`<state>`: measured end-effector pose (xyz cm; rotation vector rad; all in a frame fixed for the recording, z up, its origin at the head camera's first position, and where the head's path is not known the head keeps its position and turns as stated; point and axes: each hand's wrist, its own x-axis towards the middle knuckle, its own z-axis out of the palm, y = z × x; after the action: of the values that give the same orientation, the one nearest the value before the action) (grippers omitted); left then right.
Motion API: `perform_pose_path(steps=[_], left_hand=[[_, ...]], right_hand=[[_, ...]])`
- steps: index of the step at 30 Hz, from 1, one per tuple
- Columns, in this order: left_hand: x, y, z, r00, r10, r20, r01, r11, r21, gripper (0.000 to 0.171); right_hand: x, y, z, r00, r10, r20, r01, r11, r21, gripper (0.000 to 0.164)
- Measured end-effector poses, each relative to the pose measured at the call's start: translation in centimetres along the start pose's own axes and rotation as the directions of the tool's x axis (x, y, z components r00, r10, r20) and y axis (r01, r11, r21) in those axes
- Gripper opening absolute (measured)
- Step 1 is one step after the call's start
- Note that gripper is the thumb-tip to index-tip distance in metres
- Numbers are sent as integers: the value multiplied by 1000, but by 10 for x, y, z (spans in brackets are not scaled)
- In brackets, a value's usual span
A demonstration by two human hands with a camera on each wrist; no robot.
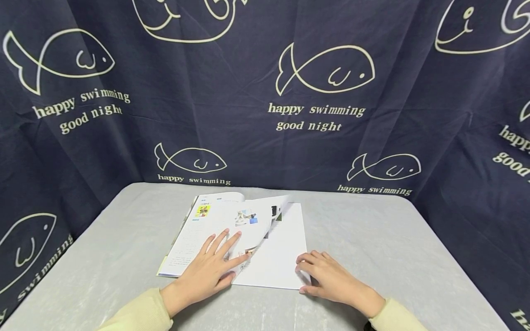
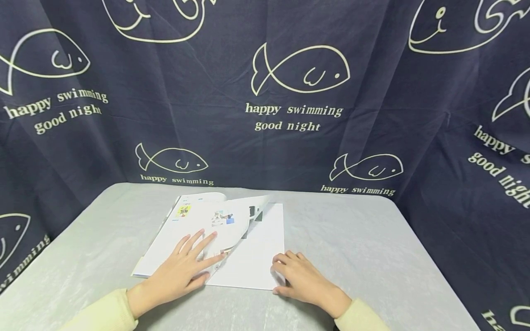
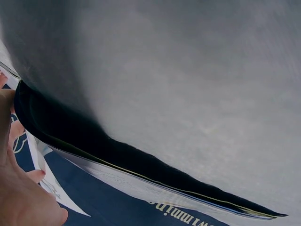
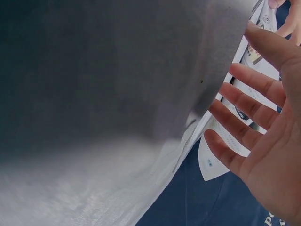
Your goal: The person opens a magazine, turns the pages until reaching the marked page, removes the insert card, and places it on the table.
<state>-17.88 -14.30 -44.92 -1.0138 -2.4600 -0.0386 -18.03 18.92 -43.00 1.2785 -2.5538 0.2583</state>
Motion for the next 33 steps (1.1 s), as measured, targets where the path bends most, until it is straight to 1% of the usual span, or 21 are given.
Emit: perform_pose_path(steps=[7, 12, 19, 27, 33], left_hand=[[-1, 0, 1, 1000, 4, 0, -4, 1000, -11, 51], [-1, -1, 1, 1000, 3, -5, -4, 1000, -1, 50], [-3, -1, -1, 999, -23, 27, 24, 1000, -6, 52], [-3, 0, -2, 1000, -13, 20, 14, 1000, -12, 55], [-2, 1, -3, 999, -28, 46, 29, 999, -16, 55]], right_hand=[[0, -1, -2, 1000, -3, -1, 4, 1000, 10, 31], [-1, 0, -2, 1000, -5, -3, 5, 1000, 16, 28], [0, -1, -3, 1000, -2, 11, 2, 1000, 26, 19], [1, -2, -4, 1000, -5, -9, 6, 1000, 28, 20], [1, -2, -4, 1000, -9, -14, 9, 1000, 26, 19]])
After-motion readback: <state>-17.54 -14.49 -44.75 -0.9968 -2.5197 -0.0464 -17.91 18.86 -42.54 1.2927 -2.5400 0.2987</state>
